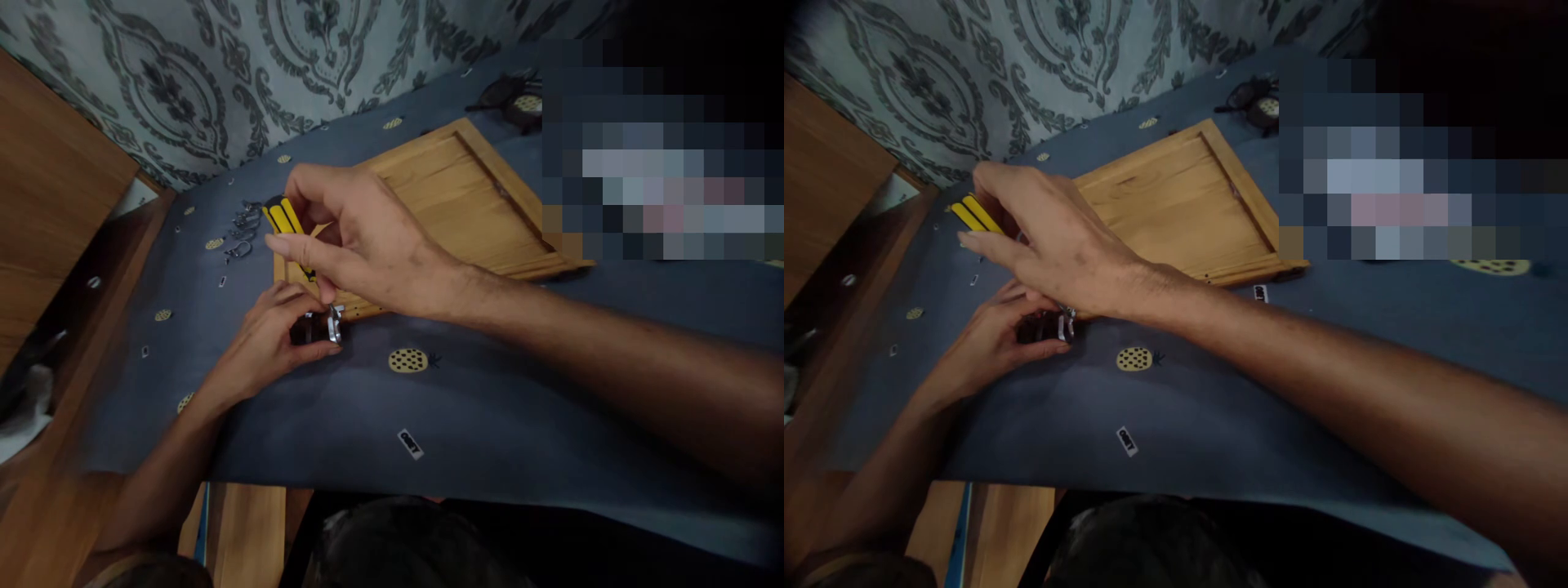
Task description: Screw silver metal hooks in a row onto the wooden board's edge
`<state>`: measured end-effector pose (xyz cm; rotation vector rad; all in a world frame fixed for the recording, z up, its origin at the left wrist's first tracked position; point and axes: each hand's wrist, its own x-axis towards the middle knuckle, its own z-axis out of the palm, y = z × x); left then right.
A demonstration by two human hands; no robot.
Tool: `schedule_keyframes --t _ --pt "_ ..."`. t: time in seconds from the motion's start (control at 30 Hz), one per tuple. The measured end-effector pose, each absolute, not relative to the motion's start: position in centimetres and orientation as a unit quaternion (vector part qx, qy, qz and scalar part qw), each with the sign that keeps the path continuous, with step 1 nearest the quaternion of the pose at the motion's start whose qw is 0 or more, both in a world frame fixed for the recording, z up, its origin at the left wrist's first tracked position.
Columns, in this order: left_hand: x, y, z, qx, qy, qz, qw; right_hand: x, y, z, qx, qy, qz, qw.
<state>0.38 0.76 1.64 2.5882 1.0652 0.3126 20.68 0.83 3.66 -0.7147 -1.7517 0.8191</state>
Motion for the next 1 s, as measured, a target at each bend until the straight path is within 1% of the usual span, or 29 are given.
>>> schedule_keyframes --t 0.47,0.73,1.0 --pt "0.32 0.77 1.57 0.903 0.387 0.095 0.159 20.59 1.11 3.35 -0.269 -0.746 0.317 0.520" --pt "0.20 0.78 1.61 0.909 0.376 0.093 0.151 20.73 0.98 3.66 -0.262 -0.757 0.361 0.477" --pt "0.35 0.80 1.71 0.906 0.381 0.094 0.157 20.16 1.03 3.32 -0.263 -0.708 0.418 0.505"
